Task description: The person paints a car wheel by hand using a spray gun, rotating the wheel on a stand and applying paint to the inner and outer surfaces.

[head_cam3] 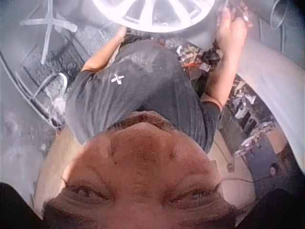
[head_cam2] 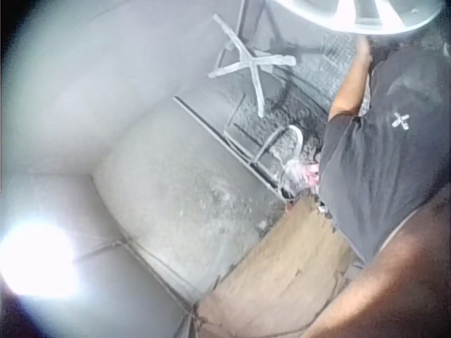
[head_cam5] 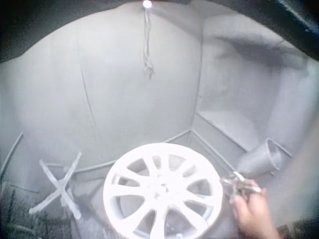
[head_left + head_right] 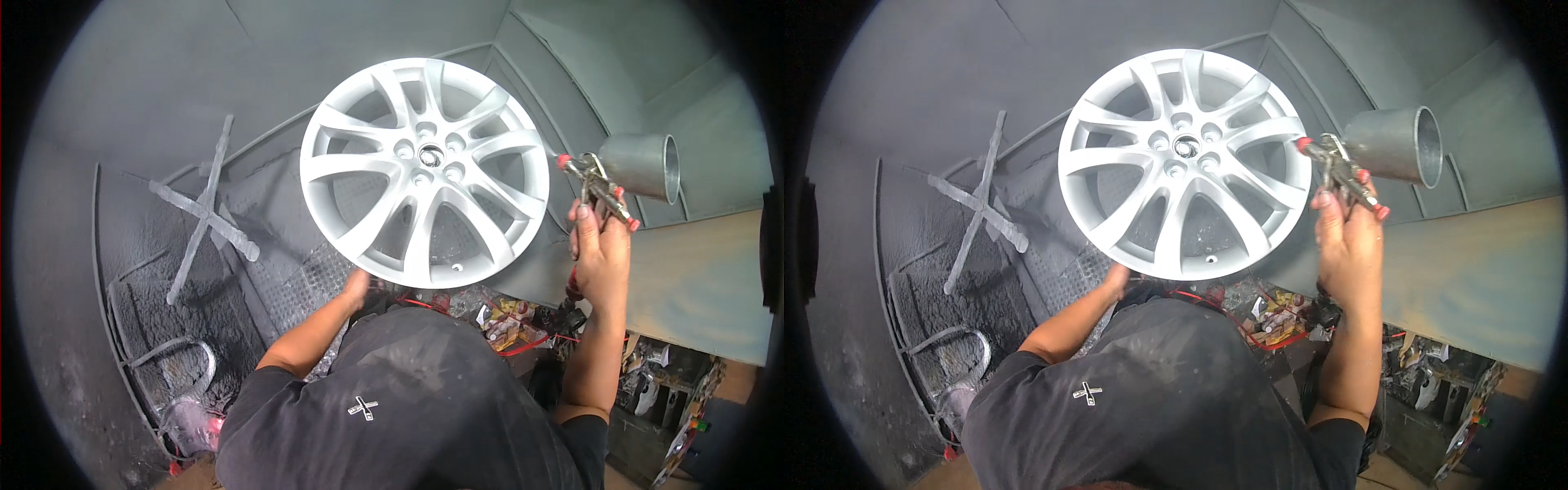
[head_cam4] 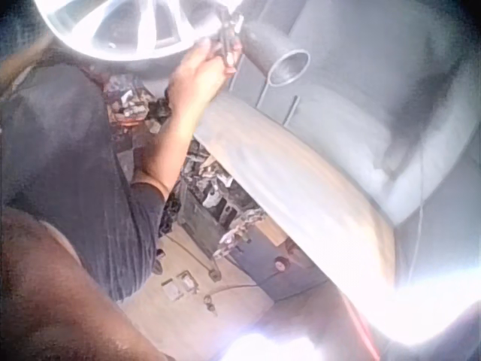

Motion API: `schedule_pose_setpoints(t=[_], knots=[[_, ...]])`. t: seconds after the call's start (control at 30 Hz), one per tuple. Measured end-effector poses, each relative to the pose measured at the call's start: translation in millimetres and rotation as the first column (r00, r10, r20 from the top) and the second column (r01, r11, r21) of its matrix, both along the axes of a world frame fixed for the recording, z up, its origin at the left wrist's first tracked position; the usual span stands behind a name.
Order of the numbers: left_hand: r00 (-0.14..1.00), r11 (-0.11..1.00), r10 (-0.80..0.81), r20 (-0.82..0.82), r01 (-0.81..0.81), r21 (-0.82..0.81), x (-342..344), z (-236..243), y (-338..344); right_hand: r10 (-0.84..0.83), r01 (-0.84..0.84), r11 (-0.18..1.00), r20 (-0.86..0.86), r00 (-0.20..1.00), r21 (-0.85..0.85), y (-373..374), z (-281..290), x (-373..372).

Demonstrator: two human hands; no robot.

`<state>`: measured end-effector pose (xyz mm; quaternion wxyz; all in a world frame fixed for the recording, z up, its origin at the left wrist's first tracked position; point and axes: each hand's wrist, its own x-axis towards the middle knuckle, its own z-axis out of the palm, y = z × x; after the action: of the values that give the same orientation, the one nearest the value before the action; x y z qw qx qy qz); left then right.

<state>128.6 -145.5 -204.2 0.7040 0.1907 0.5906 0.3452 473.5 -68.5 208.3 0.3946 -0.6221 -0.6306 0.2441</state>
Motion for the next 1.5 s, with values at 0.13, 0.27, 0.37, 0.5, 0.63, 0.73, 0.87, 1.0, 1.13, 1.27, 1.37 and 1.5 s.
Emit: schedule_pose_setpoints(t=[0.13, 0.27, 0.37, 0.5, 0.63, 0.73, 0.87, 1.0, 1.13, 1.27, 1.37, 1.5], knots=[[0.954, 0.97, 0.228, -0.195, -0.204, 0.136, -62, 10, 52, -0.107, 0.115, 0.992, 0.163, 0.981, -0.042, 1, 0, 21], [0.946, 0.955, 0.271, -0.175, -0.242, 0.174, -114, 5, 103, -0.203, 0.212, 0.976, 0.147, 0.968, -0.05, -3, 5, 20], [0.954, 0.946, 0.253, -0.161, -0.21, 0.246, -109, -11, 93, -0.193, 0.204, 0.968, 0.089, 0.977, -0.144, -6, 13, 20], [0.964, 0.962, 0.249, -0.087, -0.237, 0.134, -57, 2, 45, -0.211, 0.209, 0.976, -0.017, 0.977, -0.061, 2, 17, 11], [0.987, 0.986, 0.012, 0.159, 0.014, -0.164, -24, 32, 18, -0.17, 0.171, 0.984, 0.034, 0.985, -0.046, 21, 12, 13], [0.959, 0.948, -0.235, 0.16, 0.262, -0.178, -11, 37, 14, -0.15, 0.155, 0.987, 0.092, 0.984, -0.049, 39, 15, 12], [0.978, 0.953, -0.089, 0.19, 0.139, -0.268, -16, 48, 25, -0.119, 0.126, 0.99, 0.113, 0.986, -0.055, 64, 17, 7], [0.985, 0.968, -0.147, 0.091, 0.163, -0.191, -9, 42, 23, -0.116, 0.125, 0.988, 0.099, 0.988, -0.086, 98, 15, -14], [0.984, 0.971, -0.143, 0.107, 0.161, -0.179, 2, 42, 26, -0.041, 0.051, 0.998, 0.216, 0.975, -0.043, 135, 1, -30], [0.986, 0.976, -0.125, 0.111, 0.142, -0.166, 7, 46, 26, 0.082, -0.041, 0.989, 0.292, 0.953, -0.144, 141, 0, -55], [0.989, 0.979, -0.093, 0.115, 0.112, -0.168, 4, 45, 21, 0.157, -0.096, 0.974, 0.31, 0.938, -0.205, 135, 5, -72], [0.991, 0.981, -0.081, 0.109, 0.099, -0.167, 1, 47, 20, 0.235, -0.181, 0.956, 0.235, 0.943, -0.23, 131, 6, -82]])
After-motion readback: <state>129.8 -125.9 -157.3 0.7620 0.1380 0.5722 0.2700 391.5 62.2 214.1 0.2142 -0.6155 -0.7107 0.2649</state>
